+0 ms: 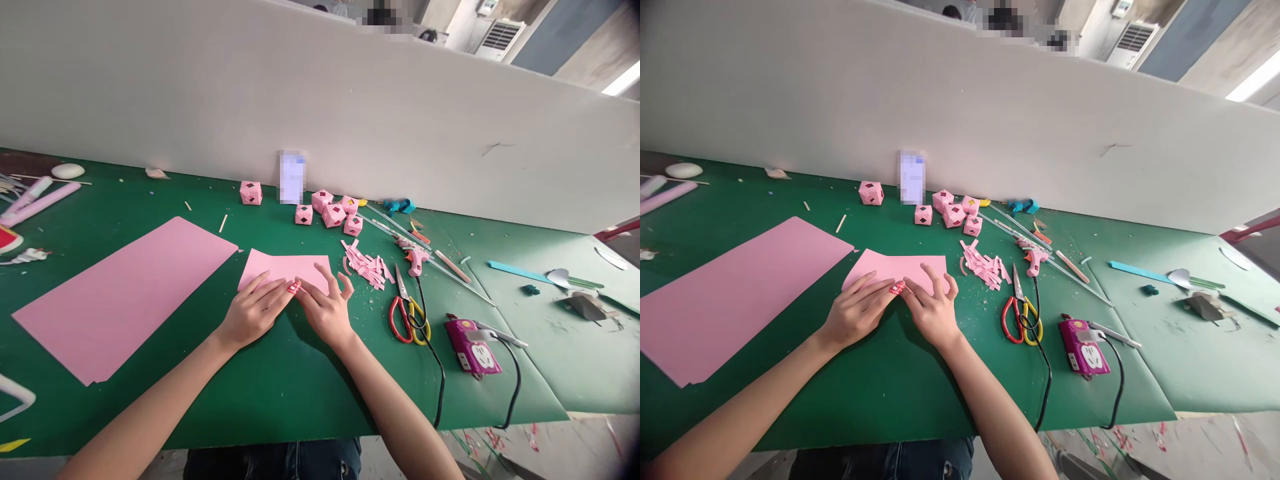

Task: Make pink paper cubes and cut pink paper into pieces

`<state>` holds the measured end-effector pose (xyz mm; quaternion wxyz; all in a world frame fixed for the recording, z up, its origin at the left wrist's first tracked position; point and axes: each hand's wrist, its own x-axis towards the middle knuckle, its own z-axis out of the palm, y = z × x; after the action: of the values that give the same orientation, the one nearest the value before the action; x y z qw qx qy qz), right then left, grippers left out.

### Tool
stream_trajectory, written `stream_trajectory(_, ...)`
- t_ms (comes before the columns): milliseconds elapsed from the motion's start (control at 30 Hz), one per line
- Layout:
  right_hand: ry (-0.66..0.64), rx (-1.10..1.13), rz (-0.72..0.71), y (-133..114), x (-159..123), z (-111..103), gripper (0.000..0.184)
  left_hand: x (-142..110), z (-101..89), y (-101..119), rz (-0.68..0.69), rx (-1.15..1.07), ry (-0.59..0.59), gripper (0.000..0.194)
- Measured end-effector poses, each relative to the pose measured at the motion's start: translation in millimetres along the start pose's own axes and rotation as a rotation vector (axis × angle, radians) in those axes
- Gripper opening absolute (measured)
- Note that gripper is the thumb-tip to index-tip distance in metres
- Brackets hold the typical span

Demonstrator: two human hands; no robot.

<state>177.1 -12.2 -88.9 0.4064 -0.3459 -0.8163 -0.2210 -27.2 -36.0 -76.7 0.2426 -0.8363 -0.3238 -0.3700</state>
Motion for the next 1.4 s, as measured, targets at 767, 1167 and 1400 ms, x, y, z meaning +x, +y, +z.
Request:
stream_trajectory(767,0.010,-0.027,0.068,26,0,-4,0.020,-4,-17.5,-30,-0.002,0.149,-0.024,0.040)
stream_trajectory(1167,0.003,0.011,0.157,26,0,-4,0.011,-3,-18.7,-35,-0.058,0.209,0.065,0.038)
stream_trajectory(1400,0.010,0.075,0.161,18,0,-4,0.009,-5,-17.6,-34,-0.076,0.129,0.052,0.033)
